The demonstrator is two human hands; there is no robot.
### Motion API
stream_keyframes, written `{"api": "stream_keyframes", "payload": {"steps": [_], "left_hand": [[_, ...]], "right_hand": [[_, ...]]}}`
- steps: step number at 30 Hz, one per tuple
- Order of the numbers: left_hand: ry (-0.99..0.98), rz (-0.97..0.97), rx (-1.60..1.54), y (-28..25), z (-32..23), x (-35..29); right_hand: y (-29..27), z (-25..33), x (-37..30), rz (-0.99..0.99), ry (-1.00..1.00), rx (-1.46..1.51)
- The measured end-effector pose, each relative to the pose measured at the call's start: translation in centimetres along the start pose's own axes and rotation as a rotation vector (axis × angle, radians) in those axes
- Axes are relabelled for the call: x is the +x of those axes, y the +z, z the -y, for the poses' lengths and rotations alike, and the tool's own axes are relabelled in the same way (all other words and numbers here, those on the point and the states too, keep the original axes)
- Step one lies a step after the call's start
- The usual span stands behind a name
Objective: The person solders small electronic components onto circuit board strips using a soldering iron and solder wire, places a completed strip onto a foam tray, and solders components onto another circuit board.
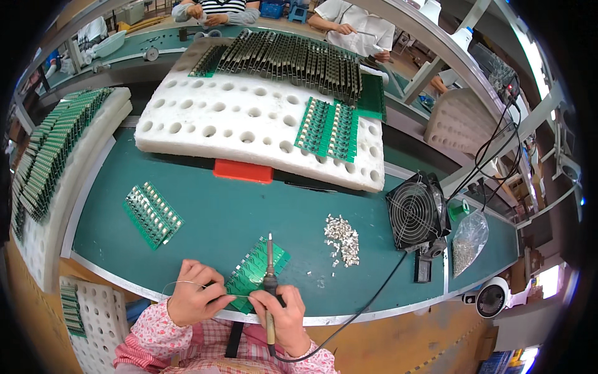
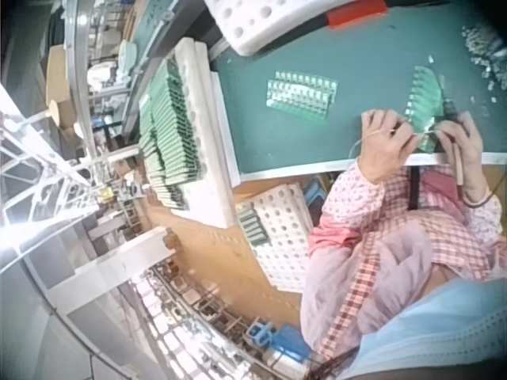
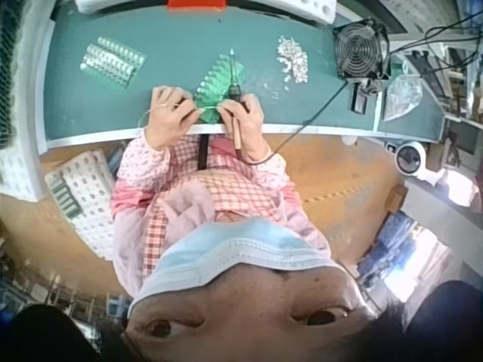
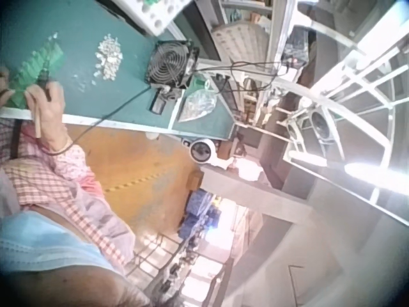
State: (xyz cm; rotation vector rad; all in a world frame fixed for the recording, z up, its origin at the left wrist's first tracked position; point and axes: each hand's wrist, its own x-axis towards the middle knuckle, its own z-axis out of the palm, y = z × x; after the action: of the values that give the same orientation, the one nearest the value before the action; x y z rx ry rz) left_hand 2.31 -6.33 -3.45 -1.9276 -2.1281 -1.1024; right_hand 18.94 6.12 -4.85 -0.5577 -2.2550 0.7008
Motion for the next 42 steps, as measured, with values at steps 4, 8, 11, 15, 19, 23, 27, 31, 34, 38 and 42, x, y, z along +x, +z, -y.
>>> {"api": "stream_keyframes", "payload": {"steps": [4,8,11,15,19,23,27,31,34,38,42], "left_hand": [[-0.173,-0.05,-0.051,0.0,0.2,-0.8],[-0.399,-0.05,-0.042,-0.4,-1.9,-1.7],[-0.384,-0.029,0.011,-0.4,-3.8,-1.1],[-0.324,0.028,0.037,1.4,-3.6,-1.5],[-0.312,0.043,0.039,1.9,-3.3,-1.2],[-0.293,0.049,0.034,1.8,-3.5,-0.7],[-0.297,0.004,-0.033,1.6,-3.8,-0.7],[-0.231,-0.008,-0.007,1.7,-3.1,-1.4],[-0.141,0.005,0.004,1.5,-3.2,-1.6],[-0.143,-0.006,-0.003,1.3,-3.0,-1.9],[-0.15,-0.01,-0.024,1.6,-3.0,-1.6]], "right_hand": [[-0.4,0.1,0.4,-0.106,0.031,0.048],[-0.6,0.2,-0.4,-0.152,0.076,0.027],[-0.6,0.4,-0.1,-0.174,0.068,0.005],[-0.5,0.5,0.1,-0.167,0.098,0.02],[-0.4,0.4,-0.1,-0.176,0.135,0.053],[-0.8,0.5,0.1,-0.167,0.125,0.026],[-1.0,0.6,0.0,-0.149,0.099,-0.002],[-0.7,0.5,-0.3,-0.108,0.149,-0.004],[-0.4,0.1,-0.5,-0.053,0.028,-0.041],[-0.2,-0.4,-1.5,-0.016,0.019,-0.022],[-0.7,-0.4,-1.5,-0.013,0.024,0.026]]}}
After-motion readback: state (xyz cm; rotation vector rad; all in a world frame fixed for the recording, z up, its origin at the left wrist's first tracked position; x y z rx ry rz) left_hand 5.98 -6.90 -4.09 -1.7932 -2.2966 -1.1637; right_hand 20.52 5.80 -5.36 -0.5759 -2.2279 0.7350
